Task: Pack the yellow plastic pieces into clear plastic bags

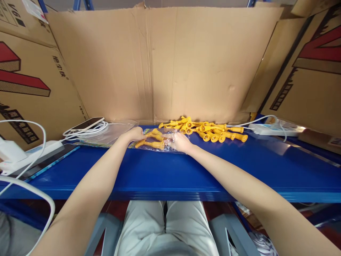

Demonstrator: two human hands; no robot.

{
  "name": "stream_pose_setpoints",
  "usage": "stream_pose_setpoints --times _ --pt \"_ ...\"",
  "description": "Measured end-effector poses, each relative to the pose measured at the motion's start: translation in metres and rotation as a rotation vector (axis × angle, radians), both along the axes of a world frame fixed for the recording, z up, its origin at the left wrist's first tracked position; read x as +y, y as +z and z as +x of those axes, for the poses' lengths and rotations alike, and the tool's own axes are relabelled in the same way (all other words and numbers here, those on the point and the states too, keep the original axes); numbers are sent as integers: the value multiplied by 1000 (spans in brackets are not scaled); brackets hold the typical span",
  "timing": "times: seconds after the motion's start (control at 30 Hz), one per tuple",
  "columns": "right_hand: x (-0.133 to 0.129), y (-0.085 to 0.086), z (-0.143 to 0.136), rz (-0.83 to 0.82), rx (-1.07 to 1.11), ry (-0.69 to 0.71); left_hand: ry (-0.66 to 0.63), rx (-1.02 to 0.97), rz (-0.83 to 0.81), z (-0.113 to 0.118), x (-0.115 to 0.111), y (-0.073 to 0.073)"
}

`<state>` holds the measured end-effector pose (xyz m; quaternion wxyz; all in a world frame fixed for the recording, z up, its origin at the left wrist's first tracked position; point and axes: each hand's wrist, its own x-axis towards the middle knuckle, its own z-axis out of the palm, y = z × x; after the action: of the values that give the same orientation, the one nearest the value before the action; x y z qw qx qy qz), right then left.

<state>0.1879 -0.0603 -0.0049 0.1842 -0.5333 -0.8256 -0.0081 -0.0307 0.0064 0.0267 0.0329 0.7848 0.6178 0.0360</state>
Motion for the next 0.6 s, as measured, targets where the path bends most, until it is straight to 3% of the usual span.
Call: stream_pose_setpoints --times 0.23,0.6 --pt "-3 4 -3 66 7 -54 3 -8 33 7 -4 1" --pt "0 -1 -1 19 17 -120 -74 44 42 7 -4 -1"
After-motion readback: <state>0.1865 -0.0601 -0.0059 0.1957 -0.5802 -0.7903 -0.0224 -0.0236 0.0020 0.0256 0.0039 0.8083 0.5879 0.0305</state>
